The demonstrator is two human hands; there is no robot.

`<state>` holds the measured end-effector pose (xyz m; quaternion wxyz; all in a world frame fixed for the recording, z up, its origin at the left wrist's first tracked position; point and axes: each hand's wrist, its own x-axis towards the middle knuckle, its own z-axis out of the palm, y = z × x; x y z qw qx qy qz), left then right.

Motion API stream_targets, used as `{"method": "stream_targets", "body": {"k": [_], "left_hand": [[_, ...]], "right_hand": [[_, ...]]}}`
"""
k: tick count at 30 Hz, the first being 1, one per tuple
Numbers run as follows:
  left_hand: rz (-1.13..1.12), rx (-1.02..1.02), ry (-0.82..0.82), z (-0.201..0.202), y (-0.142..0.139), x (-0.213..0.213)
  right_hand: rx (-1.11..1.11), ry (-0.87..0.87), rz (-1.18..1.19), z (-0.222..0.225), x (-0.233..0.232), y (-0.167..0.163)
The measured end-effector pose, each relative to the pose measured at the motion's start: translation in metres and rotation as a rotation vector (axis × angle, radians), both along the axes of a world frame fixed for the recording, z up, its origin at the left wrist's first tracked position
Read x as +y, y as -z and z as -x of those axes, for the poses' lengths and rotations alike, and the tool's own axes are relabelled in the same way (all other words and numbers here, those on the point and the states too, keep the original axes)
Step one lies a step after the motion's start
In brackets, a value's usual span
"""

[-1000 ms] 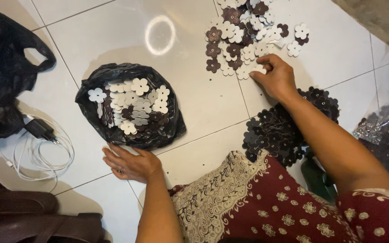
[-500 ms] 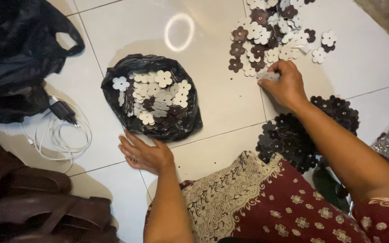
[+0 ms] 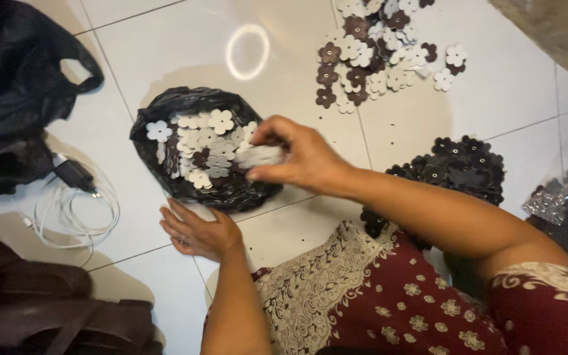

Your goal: The person sits on a tiled floor and sorts flower-shaped decorative pieces by color. They pick up pieces from the floor and place them into a black plastic bag, separating white and brown pieces.

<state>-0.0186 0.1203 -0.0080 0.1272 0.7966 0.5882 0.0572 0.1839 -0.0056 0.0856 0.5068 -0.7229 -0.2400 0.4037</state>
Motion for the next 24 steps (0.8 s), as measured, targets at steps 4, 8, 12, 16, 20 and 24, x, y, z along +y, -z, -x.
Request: {"method": "stream_targets", "body": {"k": [4, 8, 12, 16, 20, 24], "left_hand": [[-0.026, -0.012, 0.022, 0.003, 0.004, -0.002], [0.021, 0.038, -0.006, 0.003, 0.008, 0.001], [-0.006, 0.044, 0.03, 0.004, 0.008, 0.001], [0.064, 0.083, 0.002, 0.002, 0.006, 0.002], [0.062, 0.032, 0.01, 0.002, 0.002, 0.001], [0.067, 0.022, 0.015, 0.003, 0.0, 0.003]], "right_hand": [[-0.415, 0.038, -0.043, -0.019, -0.01, 0.002], [-0.423, 0.393, 0.152, -0.081, -0.059, 0.034], [-0.691, 0.486, 0.387, -0.112, -0.124, 0.041], [-0.783, 0.406, 0.488, -0.109, -0.143, 0.041], [-0.759, 0.414, 0.53, -0.108, -0.138, 0.037], [-0.416, 0.525, 0.51, -0.114, -0.132, 0.026]]}}
